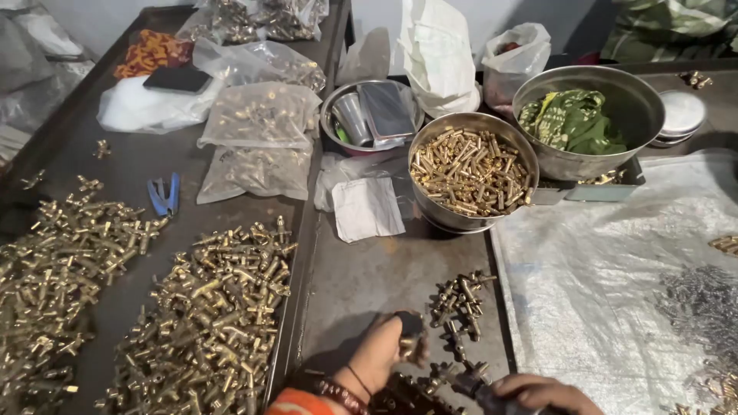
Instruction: The person picks up small brass fittings one at a time and holds each against the spinning bit of a rotary tool to finish the part, then places the finished piece on the table with a growing pile of completed fittings. A coworker across the table handles parts as well.
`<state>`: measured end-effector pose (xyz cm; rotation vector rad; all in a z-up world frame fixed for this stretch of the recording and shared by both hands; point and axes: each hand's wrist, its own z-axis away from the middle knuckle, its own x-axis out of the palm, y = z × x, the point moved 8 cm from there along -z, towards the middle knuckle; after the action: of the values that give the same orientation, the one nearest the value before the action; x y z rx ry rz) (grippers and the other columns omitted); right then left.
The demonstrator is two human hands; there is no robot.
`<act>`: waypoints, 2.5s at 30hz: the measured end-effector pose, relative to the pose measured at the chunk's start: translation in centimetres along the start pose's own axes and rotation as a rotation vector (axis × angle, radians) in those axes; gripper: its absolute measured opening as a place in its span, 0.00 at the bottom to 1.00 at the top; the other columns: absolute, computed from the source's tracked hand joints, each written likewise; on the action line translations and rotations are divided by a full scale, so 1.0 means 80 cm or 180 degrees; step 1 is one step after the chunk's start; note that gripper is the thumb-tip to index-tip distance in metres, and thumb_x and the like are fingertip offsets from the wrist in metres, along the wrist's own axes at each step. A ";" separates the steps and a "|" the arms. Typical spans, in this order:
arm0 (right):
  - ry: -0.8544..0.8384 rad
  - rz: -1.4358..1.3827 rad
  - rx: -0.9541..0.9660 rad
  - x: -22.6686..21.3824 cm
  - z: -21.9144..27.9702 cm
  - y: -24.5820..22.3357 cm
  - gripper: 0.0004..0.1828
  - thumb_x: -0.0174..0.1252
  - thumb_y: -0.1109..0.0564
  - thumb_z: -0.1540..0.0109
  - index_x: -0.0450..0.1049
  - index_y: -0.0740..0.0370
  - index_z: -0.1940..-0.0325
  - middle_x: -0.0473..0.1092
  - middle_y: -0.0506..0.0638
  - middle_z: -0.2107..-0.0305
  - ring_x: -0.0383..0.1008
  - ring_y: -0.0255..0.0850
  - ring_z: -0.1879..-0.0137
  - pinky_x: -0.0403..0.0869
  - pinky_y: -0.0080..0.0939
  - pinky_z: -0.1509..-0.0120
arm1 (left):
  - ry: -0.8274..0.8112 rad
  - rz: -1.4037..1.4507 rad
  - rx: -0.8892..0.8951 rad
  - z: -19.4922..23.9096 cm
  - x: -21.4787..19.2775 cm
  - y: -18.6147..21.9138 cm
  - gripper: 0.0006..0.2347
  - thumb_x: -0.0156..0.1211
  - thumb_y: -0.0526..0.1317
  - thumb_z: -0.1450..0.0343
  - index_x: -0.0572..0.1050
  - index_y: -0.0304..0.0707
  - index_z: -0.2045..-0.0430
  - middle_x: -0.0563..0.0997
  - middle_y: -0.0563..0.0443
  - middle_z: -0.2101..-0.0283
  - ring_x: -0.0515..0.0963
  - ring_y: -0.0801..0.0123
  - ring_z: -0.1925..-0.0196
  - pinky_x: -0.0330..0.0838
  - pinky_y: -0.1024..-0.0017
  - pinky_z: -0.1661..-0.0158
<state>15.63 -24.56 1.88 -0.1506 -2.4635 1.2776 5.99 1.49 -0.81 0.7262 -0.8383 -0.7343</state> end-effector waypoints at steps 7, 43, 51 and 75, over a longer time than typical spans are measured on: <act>0.0511 -0.0678 0.0152 0.011 -0.036 -0.044 0.17 0.51 0.61 0.29 0.69 0.78 0.41 0.67 0.86 0.45 0.72 0.80 0.38 0.73 0.84 0.36 | -0.0216 0.0522 -0.0294 0.070 0.058 0.019 0.14 0.52 0.47 0.26 0.77 0.35 0.75 0.69 0.56 0.85 0.63 0.76 0.87 0.47 0.76 0.85; 0.1924 -0.1853 0.1538 -0.030 0.041 0.046 0.34 0.65 0.49 0.38 0.66 0.61 0.31 0.64 0.71 0.35 0.77 0.56 0.65 0.78 0.52 0.66 | 0.0054 -0.0882 0.1735 0.176 0.090 0.131 0.12 0.45 0.35 0.25 0.79 0.31 0.63 0.66 0.63 0.82 0.64 0.84 0.78 0.57 0.76 0.75; 0.2147 -0.1219 0.1423 -0.022 0.027 0.027 0.38 0.67 0.52 0.46 0.66 0.63 0.34 0.67 0.70 0.39 0.79 0.59 0.59 0.80 0.55 0.65 | 0.0139 -0.0733 0.1570 0.176 0.085 0.123 0.11 0.47 0.35 0.25 0.80 0.32 0.62 0.66 0.63 0.80 0.63 0.84 0.75 0.57 0.79 0.72; -0.0391 -0.0473 0.0564 -0.066 0.078 0.063 0.19 0.50 0.57 0.26 0.74 0.78 0.41 0.70 0.86 0.44 0.69 0.79 0.32 0.64 0.80 0.27 | 0.0510 -0.4609 0.2139 -0.039 0.078 0.034 0.11 0.56 0.30 0.35 0.75 0.33 0.59 0.76 0.35 0.55 0.77 0.42 0.50 0.74 0.54 0.53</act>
<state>17.94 -27.75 -6.90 0.1578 -2.3938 1.4694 12.25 -1.23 2.28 2.0337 -0.2660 -1.6480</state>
